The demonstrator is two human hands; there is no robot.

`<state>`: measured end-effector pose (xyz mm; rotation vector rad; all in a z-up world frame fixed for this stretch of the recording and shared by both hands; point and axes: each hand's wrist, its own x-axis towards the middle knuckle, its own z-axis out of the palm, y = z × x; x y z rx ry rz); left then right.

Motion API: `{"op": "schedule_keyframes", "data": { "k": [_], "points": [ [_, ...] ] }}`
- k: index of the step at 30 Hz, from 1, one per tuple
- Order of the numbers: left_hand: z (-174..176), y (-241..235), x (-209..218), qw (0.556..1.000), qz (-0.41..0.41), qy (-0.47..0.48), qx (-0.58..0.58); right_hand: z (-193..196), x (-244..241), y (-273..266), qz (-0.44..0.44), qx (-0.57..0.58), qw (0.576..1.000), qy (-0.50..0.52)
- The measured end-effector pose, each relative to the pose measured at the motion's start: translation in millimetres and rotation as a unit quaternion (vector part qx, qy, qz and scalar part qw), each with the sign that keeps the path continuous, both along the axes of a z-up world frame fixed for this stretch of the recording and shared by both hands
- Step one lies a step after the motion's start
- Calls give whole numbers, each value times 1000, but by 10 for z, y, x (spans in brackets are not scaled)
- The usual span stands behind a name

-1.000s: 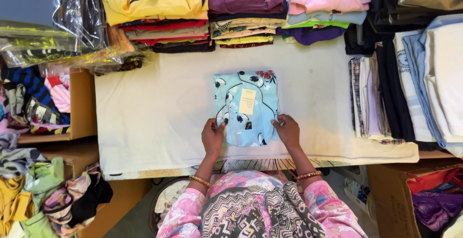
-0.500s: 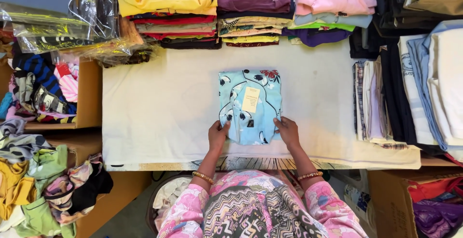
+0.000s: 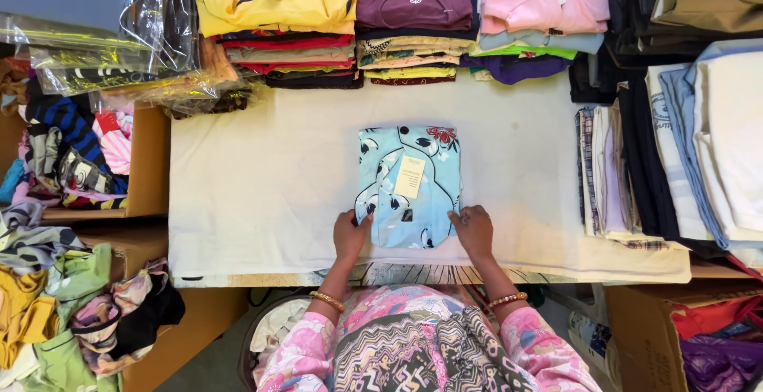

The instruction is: The recorder folds several items of clothing, including a white collared shirt, a yellow polka-dot shirt, and a blue patterned shirt.

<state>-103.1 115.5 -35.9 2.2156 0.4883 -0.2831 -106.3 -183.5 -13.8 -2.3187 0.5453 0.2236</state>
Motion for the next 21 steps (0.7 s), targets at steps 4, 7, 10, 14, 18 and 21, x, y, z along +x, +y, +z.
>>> {"op": "schedule_keyframes", "data": {
  "k": [4, 7, 10, 14, 18, 21],
  "points": [
    [58, -143, -5, 983, 32, -180, -4, -14, -6, 31, 13, 1, 995, -100],
    [76, -183, 77, 978, 65, -192, -39, 62, 72, 38, 14, -9, 994, -106],
    [2, -131, 162, 987, 106, 29, -115, 50, 144, -4, 5, 6, 1000, -13],
    [-442, -34, 175, 991, 11, 38, -128, -432, 120, -194, 20, 103, 991, 87],
    [-188, -26, 200, 913, 142, 70, -377, -859, 174, -301, 4, 258, 966, 9],
    [-206, 21, 228, 896, 181, 118, -387, -266, 320, -147, -53, 322, 945, 24]
  ]
}}
